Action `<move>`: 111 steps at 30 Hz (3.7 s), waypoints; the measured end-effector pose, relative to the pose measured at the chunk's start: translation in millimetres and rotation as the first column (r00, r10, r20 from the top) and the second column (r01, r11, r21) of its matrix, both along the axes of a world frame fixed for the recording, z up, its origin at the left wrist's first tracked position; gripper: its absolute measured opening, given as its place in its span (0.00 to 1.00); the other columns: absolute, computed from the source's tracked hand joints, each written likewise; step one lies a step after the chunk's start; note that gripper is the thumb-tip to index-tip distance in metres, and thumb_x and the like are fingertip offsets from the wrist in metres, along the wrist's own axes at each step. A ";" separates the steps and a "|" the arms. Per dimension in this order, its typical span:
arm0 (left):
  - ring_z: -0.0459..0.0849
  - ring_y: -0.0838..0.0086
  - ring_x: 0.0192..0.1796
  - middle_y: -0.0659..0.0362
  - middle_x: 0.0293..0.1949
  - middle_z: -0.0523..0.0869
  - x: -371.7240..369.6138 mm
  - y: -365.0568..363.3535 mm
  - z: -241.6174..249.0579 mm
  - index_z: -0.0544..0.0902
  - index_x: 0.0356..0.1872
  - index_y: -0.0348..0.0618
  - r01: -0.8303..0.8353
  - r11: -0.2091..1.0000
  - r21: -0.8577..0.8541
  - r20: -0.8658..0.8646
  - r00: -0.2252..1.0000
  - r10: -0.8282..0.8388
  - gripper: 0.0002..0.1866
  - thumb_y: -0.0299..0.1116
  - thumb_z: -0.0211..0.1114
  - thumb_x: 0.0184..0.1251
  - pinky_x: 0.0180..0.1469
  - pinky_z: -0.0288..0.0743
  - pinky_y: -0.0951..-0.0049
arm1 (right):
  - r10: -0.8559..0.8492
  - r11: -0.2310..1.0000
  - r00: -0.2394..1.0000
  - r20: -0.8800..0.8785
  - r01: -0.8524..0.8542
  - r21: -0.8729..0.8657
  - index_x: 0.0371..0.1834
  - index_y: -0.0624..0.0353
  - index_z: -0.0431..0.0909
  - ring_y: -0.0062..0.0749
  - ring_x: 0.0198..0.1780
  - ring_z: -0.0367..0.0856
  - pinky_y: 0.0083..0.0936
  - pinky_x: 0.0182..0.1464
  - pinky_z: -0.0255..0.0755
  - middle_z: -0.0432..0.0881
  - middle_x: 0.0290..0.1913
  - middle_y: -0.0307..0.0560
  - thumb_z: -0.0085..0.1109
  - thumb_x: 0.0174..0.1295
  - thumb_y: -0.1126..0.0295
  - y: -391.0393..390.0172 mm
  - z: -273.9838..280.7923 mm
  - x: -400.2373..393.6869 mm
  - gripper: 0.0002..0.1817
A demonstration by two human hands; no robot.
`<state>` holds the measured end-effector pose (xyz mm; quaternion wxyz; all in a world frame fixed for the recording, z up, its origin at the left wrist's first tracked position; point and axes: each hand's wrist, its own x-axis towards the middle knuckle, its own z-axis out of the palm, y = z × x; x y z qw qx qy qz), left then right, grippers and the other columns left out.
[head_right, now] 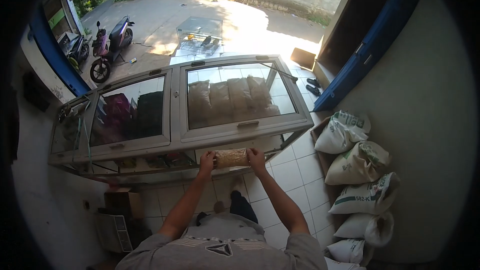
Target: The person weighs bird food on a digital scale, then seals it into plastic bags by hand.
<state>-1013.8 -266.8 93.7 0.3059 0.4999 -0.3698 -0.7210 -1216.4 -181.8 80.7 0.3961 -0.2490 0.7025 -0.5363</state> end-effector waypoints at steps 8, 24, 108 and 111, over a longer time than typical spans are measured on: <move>0.76 0.76 0.39 0.64 0.37 0.78 -33.4 -75.5 -91.1 0.70 0.56 0.43 -0.330 0.943 -0.033 -0.499 0.823 0.271 0.20 0.44 0.56 0.71 0.44 0.72 0.74 | 0.097 0.865 0.993 -0.072 -0.120 -0.488 0.53 0.68 0.76 0.35 0.38 0.82 0.34 0.48 0.75 0.83 0.41 0.51 0.57 0.62 0.64 -92.5 -78.0 -48.4 0.20; 0.83 0.64 0.33 0.48 0.30 0.84 -68.4 -171.3 -64.5 0.81 0.37 0.31 -0.275 0.820 -0.502 0.400 0.767 0.502 0.15 0.38 0.62 0.63 0.37 0.72 0.65 | 0.207 0.972 0.541 -0.815 -0.208 0.109 0.31 0.60 0.83 0.57 0.34 0.80 0.46 0.37 0.71 0.81 0.31 0.59 0.61 0.53 0.63 -210.1 -24.3 -58.4 0.11; 0.56 0.52 0.73 0.52 0.72 0.59 -77.6 -145.3 -94.7 0.60 0.71 0.47 0.706 0.495 -0.506 0.850 0.505 0.150 0.39 0.62 0.47 0.66 0.69 0.47 0.38 | 0.369 0.826 0.253 -0.895 -0.530 0.191 0.67 0.68 0.58 0.62 0.73 0.47 0.54 0.73 0.39 0.54 0.70 0.67 0.55 0.50 0.70 -157.4 -22.6 7.1 0.37; 0.55 0.53 0.73 0.53 0.73 0.57 -80.5 -144.6 -96.3 0.60 0.71 0.52 0.709 0.478 -0.518 0.847 0.502 0.173 0.37 0.61 0.47 0.67 0.69 0.47 0.37 | 0.426 0.808 0.177 -0.887 -0.515 0.285 0.67 0.68 0.58 0.61 0.74 0.47 0.54 0.74 0.38 0.54 0.71 0.67 0.55 0.50 0.70 -157.9 -19.1 0.5 0.37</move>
